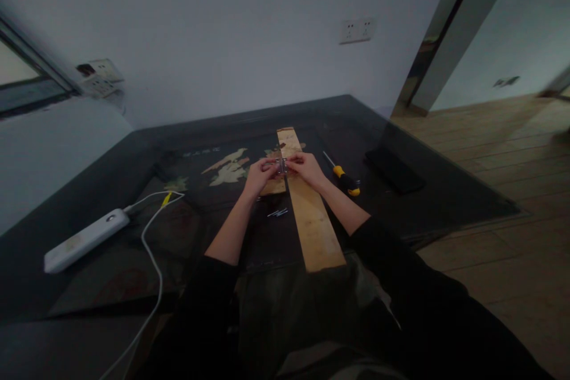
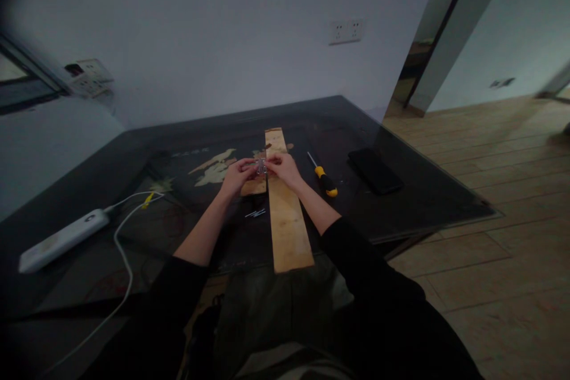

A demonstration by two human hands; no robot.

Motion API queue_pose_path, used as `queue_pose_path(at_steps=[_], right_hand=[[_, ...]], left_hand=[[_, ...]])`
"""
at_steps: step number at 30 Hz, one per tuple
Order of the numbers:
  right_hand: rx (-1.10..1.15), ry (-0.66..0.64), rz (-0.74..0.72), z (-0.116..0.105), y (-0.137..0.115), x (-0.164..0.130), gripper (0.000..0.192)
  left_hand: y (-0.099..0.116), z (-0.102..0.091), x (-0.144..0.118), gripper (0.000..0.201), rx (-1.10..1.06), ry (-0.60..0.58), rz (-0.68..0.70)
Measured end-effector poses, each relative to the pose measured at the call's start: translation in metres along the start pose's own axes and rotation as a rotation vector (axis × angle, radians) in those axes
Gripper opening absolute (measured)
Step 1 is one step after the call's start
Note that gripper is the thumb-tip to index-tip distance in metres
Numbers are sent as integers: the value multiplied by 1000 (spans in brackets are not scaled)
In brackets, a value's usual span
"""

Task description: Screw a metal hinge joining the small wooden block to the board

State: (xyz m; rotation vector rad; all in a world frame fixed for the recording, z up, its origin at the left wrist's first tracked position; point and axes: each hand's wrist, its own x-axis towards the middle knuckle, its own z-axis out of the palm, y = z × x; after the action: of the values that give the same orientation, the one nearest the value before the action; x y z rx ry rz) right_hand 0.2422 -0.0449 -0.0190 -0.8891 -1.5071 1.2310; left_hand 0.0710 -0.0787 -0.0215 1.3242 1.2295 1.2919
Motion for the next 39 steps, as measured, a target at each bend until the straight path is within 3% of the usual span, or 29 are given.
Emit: queue_pose_path(at_steps=[10,24,32,39], right_hand=[[-159,17,-150,2,-6,-9,9],[-161,17,-194,5,0,-8,13],[-179,49,-141,2,-2,-6,6],[-56,51,11,0,4,-2,5]], left_hand=[[3,5,-4,16,155,104,151],[3,15,-9,18,266,91,289],[0,10,-3,24,28,107,119],[-3,10,-3,35,-97,86,-26]])
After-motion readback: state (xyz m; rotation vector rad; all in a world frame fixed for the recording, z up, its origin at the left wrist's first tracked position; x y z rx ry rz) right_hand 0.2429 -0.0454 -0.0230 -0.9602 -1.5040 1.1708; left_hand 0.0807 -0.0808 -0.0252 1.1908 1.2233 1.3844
